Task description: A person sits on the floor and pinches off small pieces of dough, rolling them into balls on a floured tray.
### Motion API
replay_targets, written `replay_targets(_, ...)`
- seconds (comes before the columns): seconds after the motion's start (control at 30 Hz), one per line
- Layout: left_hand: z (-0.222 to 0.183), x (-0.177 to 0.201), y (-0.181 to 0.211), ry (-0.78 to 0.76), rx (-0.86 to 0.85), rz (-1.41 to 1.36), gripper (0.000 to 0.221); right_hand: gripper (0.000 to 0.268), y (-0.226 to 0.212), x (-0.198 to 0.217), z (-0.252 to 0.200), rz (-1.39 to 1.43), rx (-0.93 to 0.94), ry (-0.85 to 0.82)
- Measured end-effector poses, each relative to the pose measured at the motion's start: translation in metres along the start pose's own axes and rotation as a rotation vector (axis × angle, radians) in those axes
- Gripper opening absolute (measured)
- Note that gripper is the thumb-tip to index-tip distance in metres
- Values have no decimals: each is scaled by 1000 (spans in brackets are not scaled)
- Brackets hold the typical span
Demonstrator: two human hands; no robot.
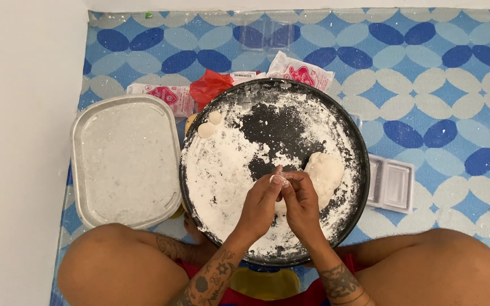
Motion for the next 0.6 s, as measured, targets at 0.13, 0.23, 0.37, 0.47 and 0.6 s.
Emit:
replay_targets(0.13, -1, -1, -2, 39, 70, -5, 57, 13, 4, -4, 0, -9, 9, 14)
replay_targets(0.23, 2, -4, -12, 88, 143, -37, 57, 14, 8, -5, 0, -9, -52, 36)
replay_targets(0.37, 0, -9, -9, 169, 281, -17, 60, 15, 7, -12, -6, 45, -142, 107)
replay_targets(0.47, -2, -11, -1, 188, 347, -15, 61, 19, 14, -14, -18, 99, -216, 171)
replay_targets(0.6, -1, -4, -19, 141, 385, 109, 61, 19, 43, -2, -14, 113, -246, 132)
Point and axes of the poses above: each hand's wrist, its own z-axis towards the middle knuckle, its own x-axis out of the back of the hand, y = z × x, the point moved 1 cm from there along z, towards the middle knuckle
